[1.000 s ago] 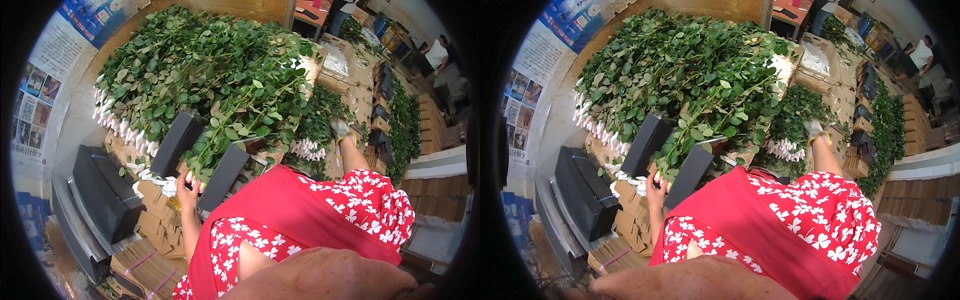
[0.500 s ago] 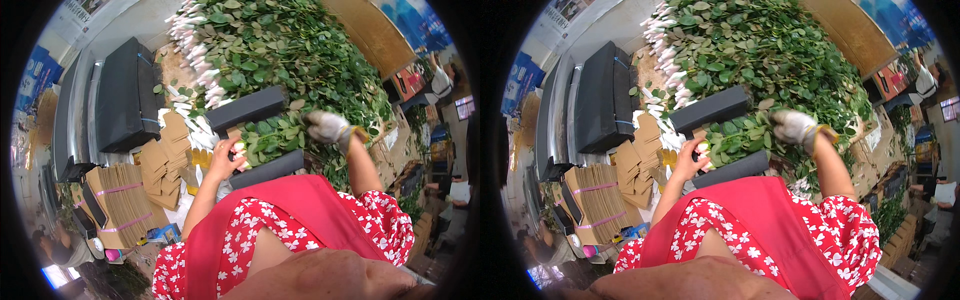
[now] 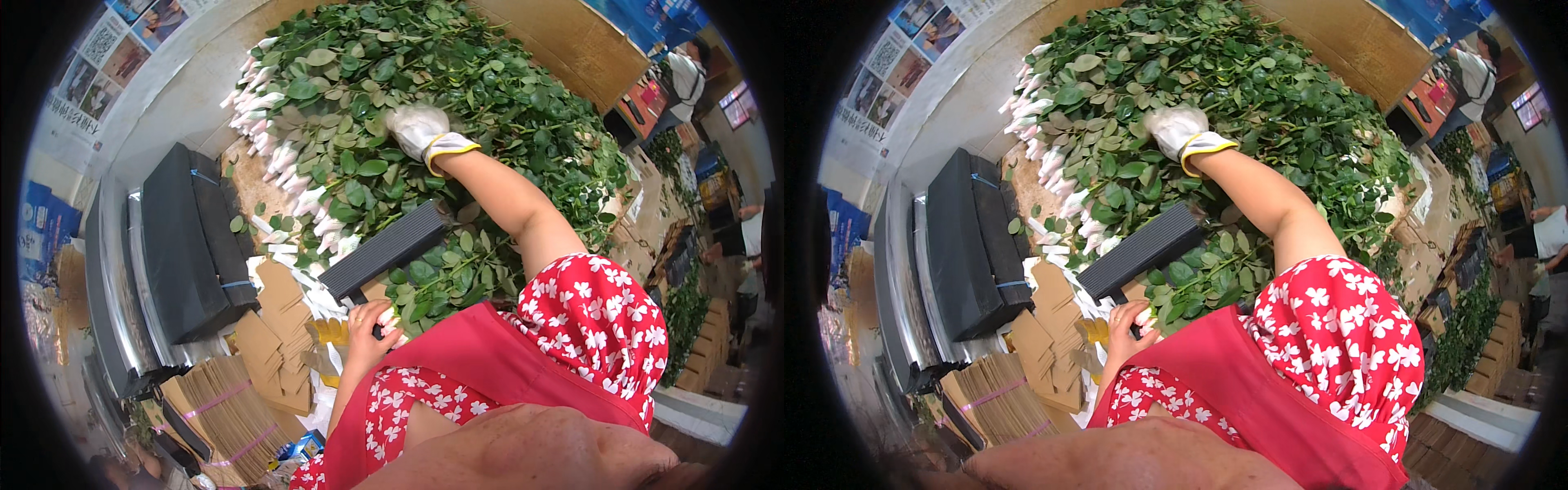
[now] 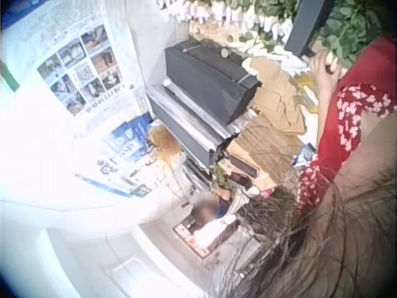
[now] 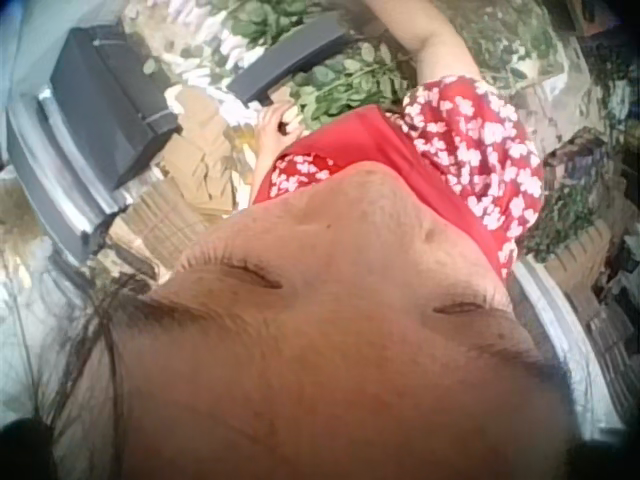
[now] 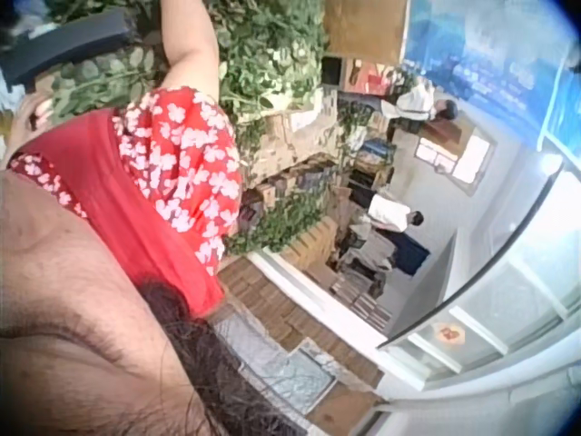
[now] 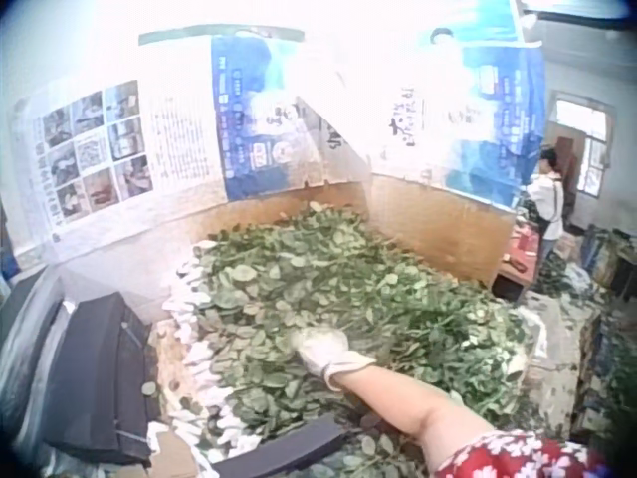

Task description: The person arranges white roses and green leaves into black plastic trays. They pick up the flowers and leaves, place them into the trays, and adjust their positions. The person also handles cardboard pieces and a plastic bag during the process.

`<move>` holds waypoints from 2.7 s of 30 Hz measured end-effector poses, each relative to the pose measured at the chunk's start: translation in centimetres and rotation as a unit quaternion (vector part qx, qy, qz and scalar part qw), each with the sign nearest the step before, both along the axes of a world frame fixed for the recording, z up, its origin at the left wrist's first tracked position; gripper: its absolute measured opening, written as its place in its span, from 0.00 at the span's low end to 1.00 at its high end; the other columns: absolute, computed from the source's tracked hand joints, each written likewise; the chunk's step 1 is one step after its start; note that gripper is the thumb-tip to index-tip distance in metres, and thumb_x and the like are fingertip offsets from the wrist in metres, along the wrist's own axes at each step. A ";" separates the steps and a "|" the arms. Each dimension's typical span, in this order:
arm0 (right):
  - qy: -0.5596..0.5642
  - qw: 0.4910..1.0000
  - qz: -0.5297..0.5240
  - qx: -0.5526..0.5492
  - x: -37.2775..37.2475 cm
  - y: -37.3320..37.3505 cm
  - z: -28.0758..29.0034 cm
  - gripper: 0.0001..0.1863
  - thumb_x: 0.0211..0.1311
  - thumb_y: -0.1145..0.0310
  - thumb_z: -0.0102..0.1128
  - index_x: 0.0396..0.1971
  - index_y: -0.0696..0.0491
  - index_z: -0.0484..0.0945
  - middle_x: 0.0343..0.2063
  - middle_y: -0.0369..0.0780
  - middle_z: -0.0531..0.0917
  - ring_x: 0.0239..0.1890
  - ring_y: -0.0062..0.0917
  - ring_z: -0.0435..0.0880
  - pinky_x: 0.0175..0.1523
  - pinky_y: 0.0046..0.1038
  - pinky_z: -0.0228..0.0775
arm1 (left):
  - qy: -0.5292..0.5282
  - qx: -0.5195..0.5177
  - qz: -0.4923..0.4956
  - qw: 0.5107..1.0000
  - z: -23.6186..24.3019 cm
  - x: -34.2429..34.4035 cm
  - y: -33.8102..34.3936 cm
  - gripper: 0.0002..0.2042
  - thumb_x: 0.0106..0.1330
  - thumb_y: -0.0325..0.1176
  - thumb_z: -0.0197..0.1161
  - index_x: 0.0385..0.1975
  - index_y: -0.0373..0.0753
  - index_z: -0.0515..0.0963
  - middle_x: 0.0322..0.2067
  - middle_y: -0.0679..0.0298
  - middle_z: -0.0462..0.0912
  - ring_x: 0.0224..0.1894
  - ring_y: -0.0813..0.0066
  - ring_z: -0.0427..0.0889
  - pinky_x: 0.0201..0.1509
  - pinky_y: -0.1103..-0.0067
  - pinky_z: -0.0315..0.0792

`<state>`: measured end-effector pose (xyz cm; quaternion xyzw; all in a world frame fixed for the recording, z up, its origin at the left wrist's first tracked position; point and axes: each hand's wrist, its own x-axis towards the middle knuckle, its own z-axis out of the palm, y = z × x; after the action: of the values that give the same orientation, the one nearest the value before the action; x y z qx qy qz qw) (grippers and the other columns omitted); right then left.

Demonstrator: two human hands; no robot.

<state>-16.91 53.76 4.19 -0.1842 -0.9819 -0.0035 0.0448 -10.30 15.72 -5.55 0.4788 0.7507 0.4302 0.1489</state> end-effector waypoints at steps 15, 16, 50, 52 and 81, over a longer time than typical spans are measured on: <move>0.088 0.996 -0.012 0.023 1.4 1.2 6.6 0.19 0.64 0.72 0.46 0.54 0.46 0.74 0.52 0.44 0.77 0.48 0.40 0.82 0.49 0.38 0.77 | 0.003 -0.014 0.024 1.000 -0.1 0.3 0.2 0.25 0.48 0.32 0.73 0.49 0.38 0.78 0.49 0.58 0.80 0.53 0.56 0.74 0.59 0.68 0.67; 0.125 0.991 -0.010 0.047 1.8 1.0 7.5 0.20 0.63 0.73 0.47 0.55 0.45 0.73 0.52 0.45 0.76 0.48 0.40 0.82 0.49 0.38 0.77 | 0.000 -0.010 0.024 1.000 0.0 0.3 0.4 0.25 0.48 0.32 0.73 0.49 0.38 0.78 0.49 0.58 0.80 0.53 0.56 0.74 0.59 0.68 0.67; -0.070 0.996 0.041 -0.021 0.8 3.9 0.7 0.14 0.65 0.64 0.50 0.45 0.52 0.78 0.38 0.45 0.84 0.36 0.35 0.84 0.42 0.38 0.77 | 0.001 -0.019 0.024 1.000 0.1 0.2 0.1 0.26 0.48 0.36 0.73 0.50 0.41 0.78 0.49 0.59 0.80 0.54 0.57 0.74 0.60 0.68 0.66; -0.222 0.974 0.048 0.006 -1.0 3.1 -1.1 0.14 0.63 0.65 0.52 0.47 0.52 0.78 0.42 0.43 0.83 0.39 0.35 0.84 0.44 0.37 0.77 | 0.005 -0.021 0.023 1.000 0.2 0.2 -0.1 0.26 0.49 0.36 0.73 0.50 0.41 0.78 0.49 0.59 0.80 0.54 0.57 0.74 0.60 0.67 0.66; -0.201 0.977 0.066 -0.002 0.2 5.6 -2.5 0.22 0.58 0.66 0.54 0.54 0.51 0.75 0.57 0.47 0.77 0.54 0.40 0.80 0.59 0.36 0.73 | 0.004 -0.008 0.024 1.000 0.9 0.3 0.3 0.26 0.47 0.33 0.74 0.50 0.41 0.78 0.49 0.62 0.81 0.52 0.61 0.76 0.60 0.70 0.65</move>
<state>-16.68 59.32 1.65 -0.1148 -0.9808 -0.0352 -0.1539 -9.99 16.06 -4.69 0.4610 0.7661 0.4255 0.1397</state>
